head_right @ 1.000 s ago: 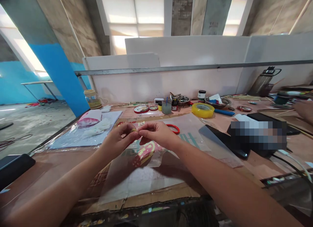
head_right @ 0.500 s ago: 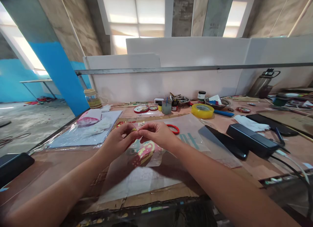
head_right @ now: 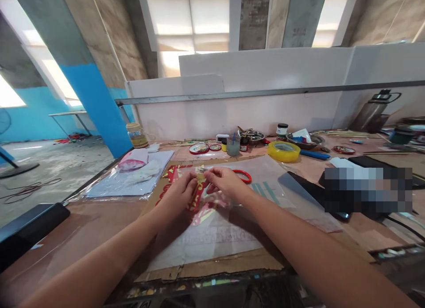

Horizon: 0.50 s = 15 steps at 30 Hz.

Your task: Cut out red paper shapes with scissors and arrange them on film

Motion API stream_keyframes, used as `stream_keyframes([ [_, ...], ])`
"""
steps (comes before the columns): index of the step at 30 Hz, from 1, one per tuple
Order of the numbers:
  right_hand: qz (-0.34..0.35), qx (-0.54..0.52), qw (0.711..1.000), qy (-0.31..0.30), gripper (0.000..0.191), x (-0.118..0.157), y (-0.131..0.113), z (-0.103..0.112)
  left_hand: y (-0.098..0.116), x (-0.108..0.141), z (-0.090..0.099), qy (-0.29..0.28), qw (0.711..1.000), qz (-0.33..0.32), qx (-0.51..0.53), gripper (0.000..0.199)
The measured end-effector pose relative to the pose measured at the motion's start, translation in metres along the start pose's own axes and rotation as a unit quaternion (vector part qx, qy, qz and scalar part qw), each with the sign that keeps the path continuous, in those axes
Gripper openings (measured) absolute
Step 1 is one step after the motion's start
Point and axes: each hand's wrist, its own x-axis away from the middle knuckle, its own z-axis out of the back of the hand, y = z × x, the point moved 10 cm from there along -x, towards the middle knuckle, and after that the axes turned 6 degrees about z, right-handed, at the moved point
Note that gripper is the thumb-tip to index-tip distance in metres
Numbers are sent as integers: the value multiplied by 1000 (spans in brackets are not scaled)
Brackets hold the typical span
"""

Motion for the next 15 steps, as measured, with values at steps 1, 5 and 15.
stream_keyframes([
  [1, -14, 12, 1000, 1, 30, -1, 5, 1, 0, 0, -4, -14, 1000, -2, -12, 25],
  [5, -53, 76, 995, 21, 16, -1, 18, 8, -6, -8, 12, -48, 996, 4, -73, 28],
  [15, -49, 269, 961, 36, 37, 5, 11, 14, -137, -74, 80, -100, 941, 194, -258, 29],
])
